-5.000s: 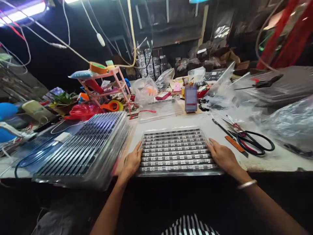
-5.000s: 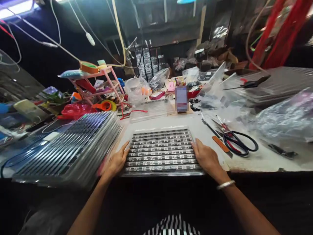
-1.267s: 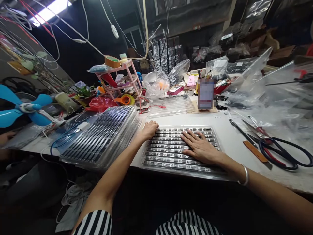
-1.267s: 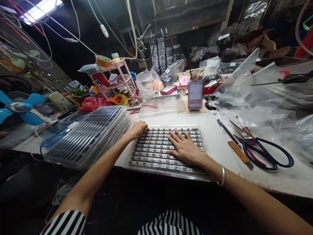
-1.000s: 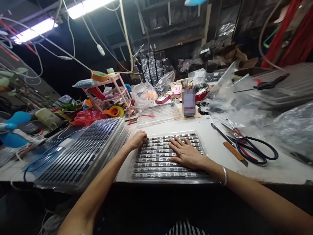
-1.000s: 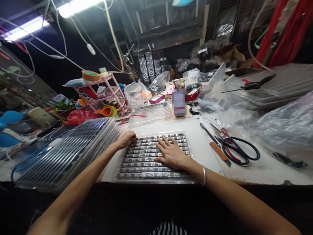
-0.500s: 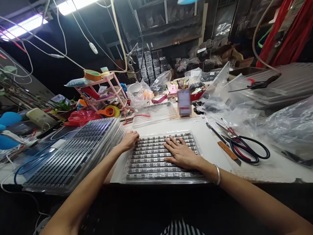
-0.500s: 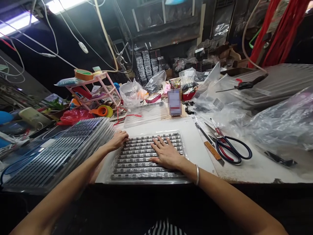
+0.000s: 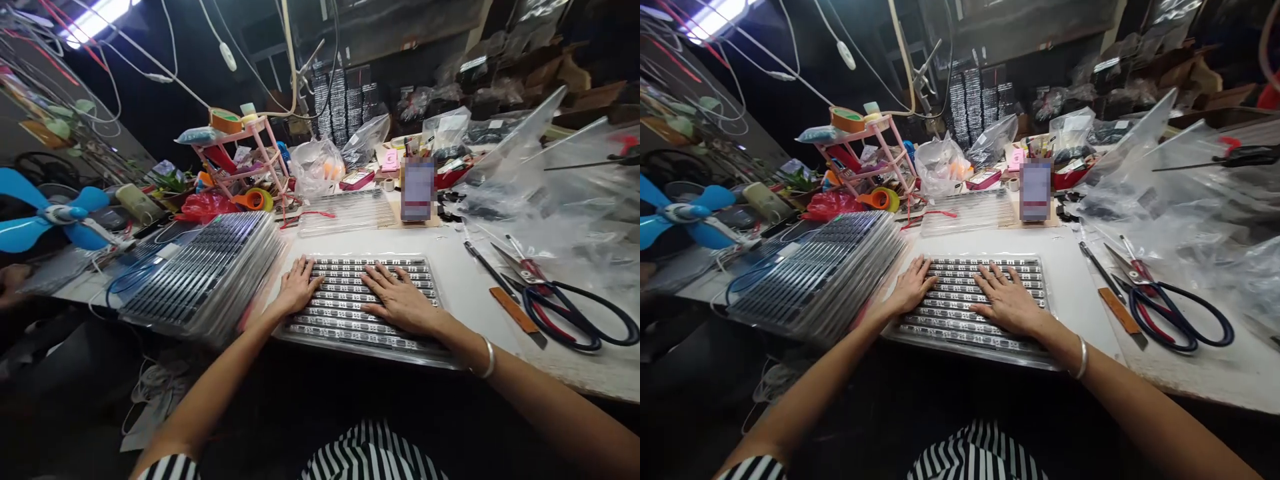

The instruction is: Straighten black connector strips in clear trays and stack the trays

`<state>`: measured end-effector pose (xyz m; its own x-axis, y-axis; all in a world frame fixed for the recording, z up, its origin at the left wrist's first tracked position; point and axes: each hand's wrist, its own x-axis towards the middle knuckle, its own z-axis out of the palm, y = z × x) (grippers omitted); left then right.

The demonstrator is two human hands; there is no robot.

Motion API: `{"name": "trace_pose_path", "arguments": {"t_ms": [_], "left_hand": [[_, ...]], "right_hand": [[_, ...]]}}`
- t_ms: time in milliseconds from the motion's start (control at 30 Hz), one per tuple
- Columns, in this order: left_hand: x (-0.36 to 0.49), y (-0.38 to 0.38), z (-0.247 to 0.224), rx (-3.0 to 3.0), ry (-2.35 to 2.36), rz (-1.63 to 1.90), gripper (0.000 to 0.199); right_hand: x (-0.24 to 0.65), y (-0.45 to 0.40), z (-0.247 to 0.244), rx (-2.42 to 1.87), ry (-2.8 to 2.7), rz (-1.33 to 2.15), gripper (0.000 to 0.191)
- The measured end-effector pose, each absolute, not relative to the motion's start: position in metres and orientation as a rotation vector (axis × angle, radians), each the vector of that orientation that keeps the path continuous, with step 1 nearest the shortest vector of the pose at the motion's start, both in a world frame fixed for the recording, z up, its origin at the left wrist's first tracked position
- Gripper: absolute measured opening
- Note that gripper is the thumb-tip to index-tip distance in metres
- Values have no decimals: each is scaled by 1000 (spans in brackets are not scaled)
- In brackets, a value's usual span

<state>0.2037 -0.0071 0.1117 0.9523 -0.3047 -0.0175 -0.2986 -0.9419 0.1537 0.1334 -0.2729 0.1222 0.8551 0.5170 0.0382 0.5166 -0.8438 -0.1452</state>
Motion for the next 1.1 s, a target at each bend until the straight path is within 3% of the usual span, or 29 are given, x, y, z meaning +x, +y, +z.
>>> {"name": "trace_pose_path", "arguments": {"t_ms": [200, 433, 800, 1100], "left_hand": [[192, 23, 116, 2678, -467, -228, 58], [138, 63, 106, 2334, -328, -73, 52], [130, 63, 101, 2292, -333, 17, 45], [125, 60, 112, 2374, -359, -112, 48]], "right_hand": [[101, -311, 118, -2940, -682, -82, 62], [28, -349, 107, -2713, -258, -294, 51], [63, -336, 114, -2493, 391, -284, 81], [62, -316, 142, -1813, 589, -238, 64]]}}
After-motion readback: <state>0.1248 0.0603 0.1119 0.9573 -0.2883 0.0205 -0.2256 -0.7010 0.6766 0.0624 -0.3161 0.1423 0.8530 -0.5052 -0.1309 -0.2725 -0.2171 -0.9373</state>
